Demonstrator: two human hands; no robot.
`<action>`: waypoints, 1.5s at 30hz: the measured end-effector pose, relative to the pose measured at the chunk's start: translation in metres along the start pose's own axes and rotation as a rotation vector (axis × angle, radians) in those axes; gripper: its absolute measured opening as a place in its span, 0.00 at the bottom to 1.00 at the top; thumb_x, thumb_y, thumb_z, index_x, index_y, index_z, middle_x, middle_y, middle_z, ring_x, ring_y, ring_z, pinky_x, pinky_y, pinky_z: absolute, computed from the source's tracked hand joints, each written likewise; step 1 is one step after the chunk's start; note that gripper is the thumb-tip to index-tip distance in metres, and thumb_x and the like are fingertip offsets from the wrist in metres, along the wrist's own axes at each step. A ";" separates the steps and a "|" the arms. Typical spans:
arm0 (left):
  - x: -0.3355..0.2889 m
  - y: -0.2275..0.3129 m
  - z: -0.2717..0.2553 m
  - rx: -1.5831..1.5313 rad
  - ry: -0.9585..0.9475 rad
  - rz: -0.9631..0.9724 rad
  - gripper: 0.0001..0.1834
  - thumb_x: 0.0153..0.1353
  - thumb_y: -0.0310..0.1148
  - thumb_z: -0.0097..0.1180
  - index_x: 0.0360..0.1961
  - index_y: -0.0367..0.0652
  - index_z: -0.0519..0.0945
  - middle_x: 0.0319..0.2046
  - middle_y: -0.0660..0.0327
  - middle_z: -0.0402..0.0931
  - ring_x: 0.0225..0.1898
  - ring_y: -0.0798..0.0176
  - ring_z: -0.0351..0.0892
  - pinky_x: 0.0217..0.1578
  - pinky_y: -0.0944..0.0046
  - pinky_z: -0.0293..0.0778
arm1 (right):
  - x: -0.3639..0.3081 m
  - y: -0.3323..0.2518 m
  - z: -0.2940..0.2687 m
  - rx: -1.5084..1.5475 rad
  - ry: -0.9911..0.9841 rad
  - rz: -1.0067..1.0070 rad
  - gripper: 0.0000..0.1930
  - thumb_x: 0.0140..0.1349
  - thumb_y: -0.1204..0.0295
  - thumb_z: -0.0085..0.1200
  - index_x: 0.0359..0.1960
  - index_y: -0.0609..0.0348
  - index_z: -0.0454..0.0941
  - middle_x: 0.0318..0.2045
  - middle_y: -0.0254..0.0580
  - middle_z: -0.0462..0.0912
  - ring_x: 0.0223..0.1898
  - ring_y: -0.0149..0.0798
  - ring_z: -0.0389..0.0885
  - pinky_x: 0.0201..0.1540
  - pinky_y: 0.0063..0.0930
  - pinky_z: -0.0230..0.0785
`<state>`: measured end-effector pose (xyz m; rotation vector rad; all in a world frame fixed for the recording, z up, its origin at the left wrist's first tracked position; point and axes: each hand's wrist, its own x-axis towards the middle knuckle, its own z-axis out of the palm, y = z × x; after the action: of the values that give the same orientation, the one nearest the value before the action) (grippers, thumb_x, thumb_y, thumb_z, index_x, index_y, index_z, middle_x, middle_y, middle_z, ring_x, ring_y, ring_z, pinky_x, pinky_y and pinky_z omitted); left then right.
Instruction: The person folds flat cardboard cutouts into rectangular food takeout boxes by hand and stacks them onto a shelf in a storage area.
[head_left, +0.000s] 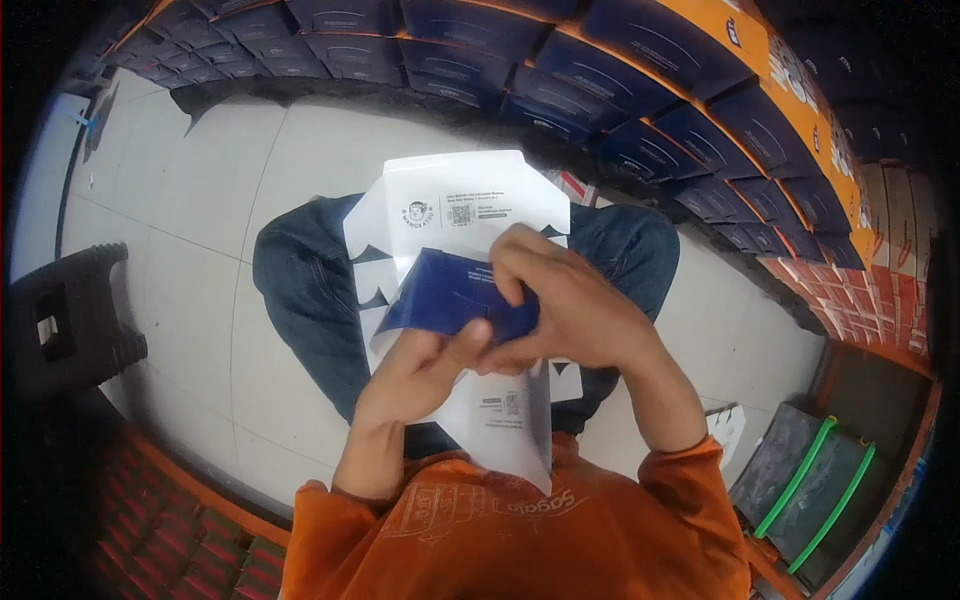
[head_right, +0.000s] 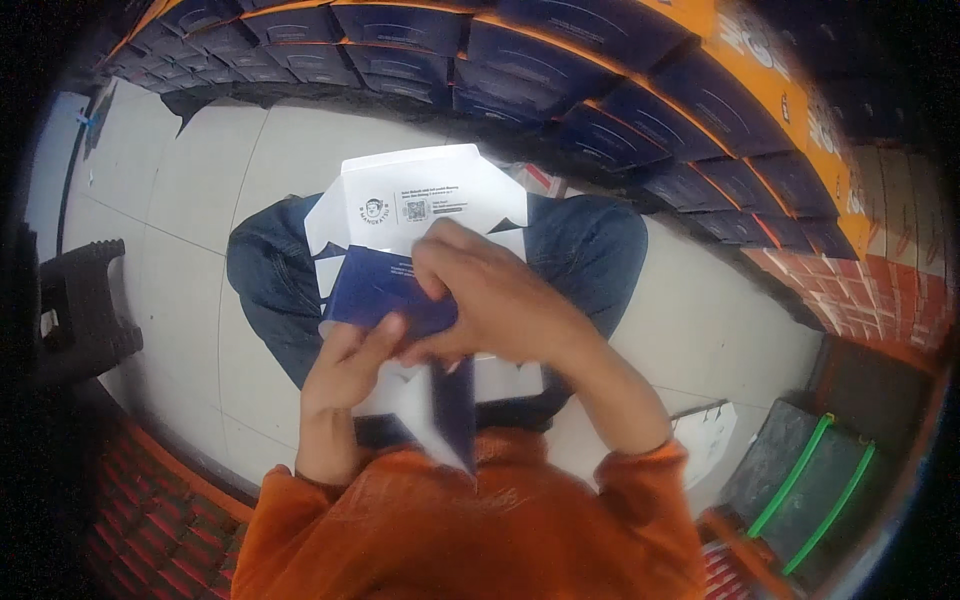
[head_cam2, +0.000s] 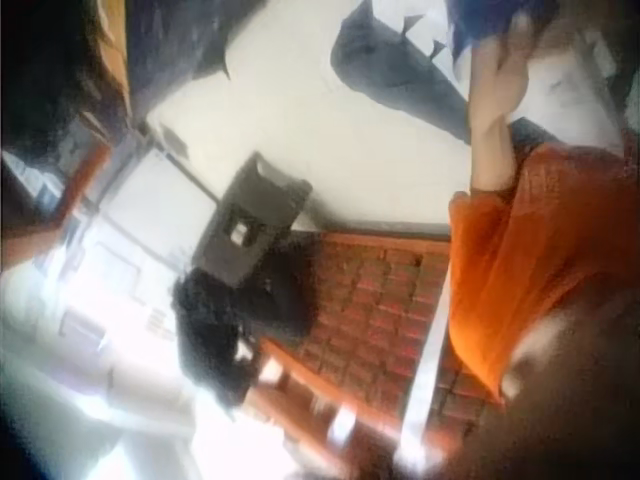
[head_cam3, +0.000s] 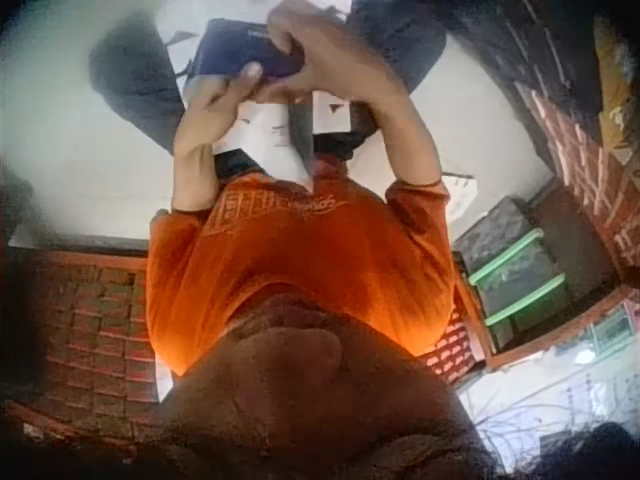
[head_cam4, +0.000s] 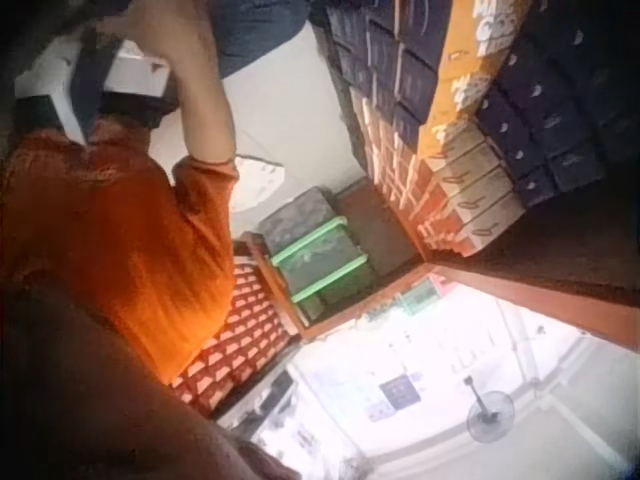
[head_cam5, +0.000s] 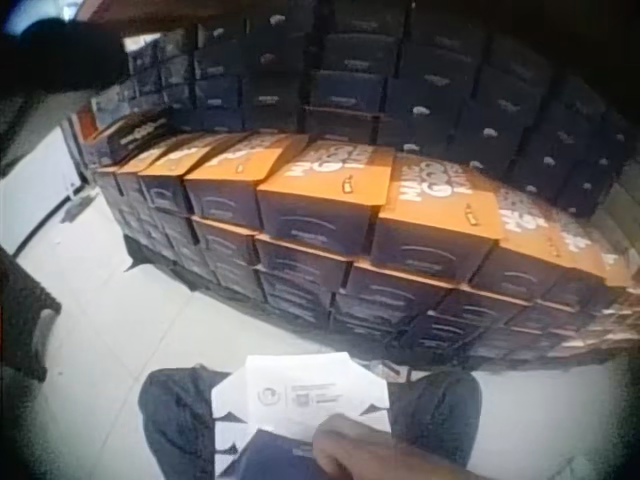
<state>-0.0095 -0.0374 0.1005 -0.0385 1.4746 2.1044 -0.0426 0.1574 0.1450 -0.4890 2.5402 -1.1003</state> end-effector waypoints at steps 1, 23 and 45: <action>0.005 -0.002 -0.002 0.161 -0.033 0.047 0.12 0.70 0.27 0.48 0.52 0.34 0.72 0.39 0.57 0.78 0.40 0.68 0.78 0.39 0.69 0.77 | 0.002 0.006 0.000 0.063 -0.105 0.084 0.18 0.47 0.72 0.69 0.39 0.57 0.74 0.42 0.41 0.75 0.46 0.46 0.75 0.50 0.38 0.66; -0.051 -0.019 -0.107 0.078 0.187 0.036 0.57 0.48 0.72 0.56 0.65 0.33 0.62 0.64 0.41 0.60 0.66 0.43 0.61 0.65 0.49 0.57 | -0.057 0.057 0.041 1.046 0.495 0.180 0.26 0.59 0.70 0.62 0.58 0.61 0.69 0.47 0.40 0.80 0.48 0.37 0.78 0.53 0.33 0.71; -0.009 0.000 -0.014 -0.063 -0.026 0.240 0.69 0.32 0.49 0.71 0.72 0.39 0.44 0.67 0.39 0.52 0.67 0.43 0.57 0.66 0.52 0.50 | -0.032 0.010 0.073 -0.004 0.683 -0.277 0.31 0.60 0.38 0.45 0.40 0.54 0.83 0.46 0.44 0.76 0.51 0.47 0.69 0.55 0.44 0.57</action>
<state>-0.0062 -0.0534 0.0974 0.1487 1.4576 2.3316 0.0147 0.1316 0.0950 -0.5497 3.1169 -1.5806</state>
